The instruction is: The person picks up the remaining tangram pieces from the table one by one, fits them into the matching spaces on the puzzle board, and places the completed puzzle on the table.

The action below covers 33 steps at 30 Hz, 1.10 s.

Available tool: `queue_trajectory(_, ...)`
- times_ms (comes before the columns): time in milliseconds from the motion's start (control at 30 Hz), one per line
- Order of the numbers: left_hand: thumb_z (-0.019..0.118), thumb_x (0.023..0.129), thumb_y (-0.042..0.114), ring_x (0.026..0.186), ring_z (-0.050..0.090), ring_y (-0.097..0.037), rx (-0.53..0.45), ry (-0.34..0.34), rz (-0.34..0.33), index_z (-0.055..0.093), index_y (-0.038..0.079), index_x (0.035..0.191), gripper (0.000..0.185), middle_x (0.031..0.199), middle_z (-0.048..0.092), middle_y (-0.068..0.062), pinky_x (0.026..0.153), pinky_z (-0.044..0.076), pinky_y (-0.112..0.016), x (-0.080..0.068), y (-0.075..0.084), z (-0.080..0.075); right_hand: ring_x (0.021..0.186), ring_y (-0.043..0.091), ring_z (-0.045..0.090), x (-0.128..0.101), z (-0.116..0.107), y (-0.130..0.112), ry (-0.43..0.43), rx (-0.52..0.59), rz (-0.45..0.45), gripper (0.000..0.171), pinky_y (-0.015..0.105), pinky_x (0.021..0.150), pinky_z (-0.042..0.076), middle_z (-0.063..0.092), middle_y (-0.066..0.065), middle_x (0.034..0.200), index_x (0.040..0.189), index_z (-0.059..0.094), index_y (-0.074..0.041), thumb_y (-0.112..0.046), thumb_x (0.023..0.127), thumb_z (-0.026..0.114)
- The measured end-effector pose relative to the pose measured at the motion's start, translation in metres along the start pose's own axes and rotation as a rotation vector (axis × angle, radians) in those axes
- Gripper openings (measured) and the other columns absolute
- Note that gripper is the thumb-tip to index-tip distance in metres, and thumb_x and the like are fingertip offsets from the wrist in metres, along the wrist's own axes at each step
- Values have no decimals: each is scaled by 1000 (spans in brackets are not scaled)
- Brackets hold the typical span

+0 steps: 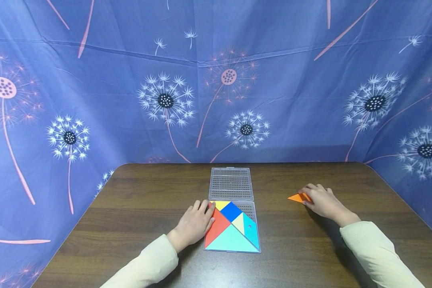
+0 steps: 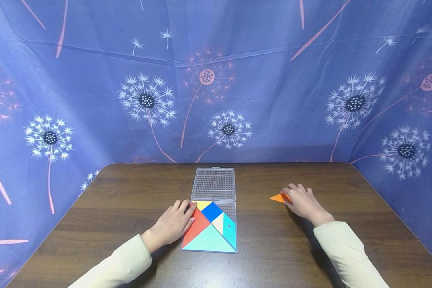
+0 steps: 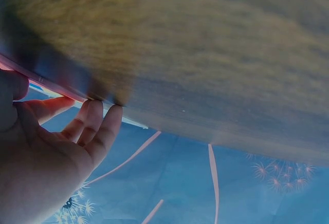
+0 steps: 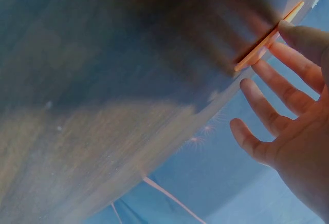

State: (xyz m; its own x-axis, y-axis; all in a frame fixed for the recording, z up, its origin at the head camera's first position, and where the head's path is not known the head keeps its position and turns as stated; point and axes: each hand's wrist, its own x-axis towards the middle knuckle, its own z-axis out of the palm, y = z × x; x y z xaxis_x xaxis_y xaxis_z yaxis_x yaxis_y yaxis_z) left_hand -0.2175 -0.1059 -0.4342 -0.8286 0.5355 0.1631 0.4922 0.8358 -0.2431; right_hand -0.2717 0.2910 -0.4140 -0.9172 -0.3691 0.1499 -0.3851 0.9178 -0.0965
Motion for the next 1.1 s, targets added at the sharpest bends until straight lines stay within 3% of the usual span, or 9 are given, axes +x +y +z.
queue_trajectory(233, 42, 94, 40, 100, 46, -22, -19, -37, -12, 47, 13, 134, 48, 121, 49, -9, 82, 47, -33, 1, 0, -2, 90, 35, 53, -1, 1, 2, 9, -17, -13, 28, 52, 69, 37, 59, 15, 105, 105, 64, -5, -16, 79, 68)
queue_trajectory(667, 43, 94, 41, 100, 46, -22, -17, -38, -12, 46, 13, 134, 49, 121, 49, -9, 81, 47, -33, 0, 1, -2, 92, 35, 53, -1, 0, 2, 20, 2, -18, 24, 54, 69, 37, 60, 13, 105, 106, 65, -7, -20, 87, 60)
queue_trajectory(1100, 44, 94, 41, 98, 46, -21, -17, -23, -12, 47, 13, 133, 49, 119, 50, -9, 79, 47, -32, 0, 1, -2, 93, 35, 53, 2, 0, 5, 34, 14, -26, 24, 53, 70, 37, 62, 12, 102, 104, 65, -8, -23, 86, 61)
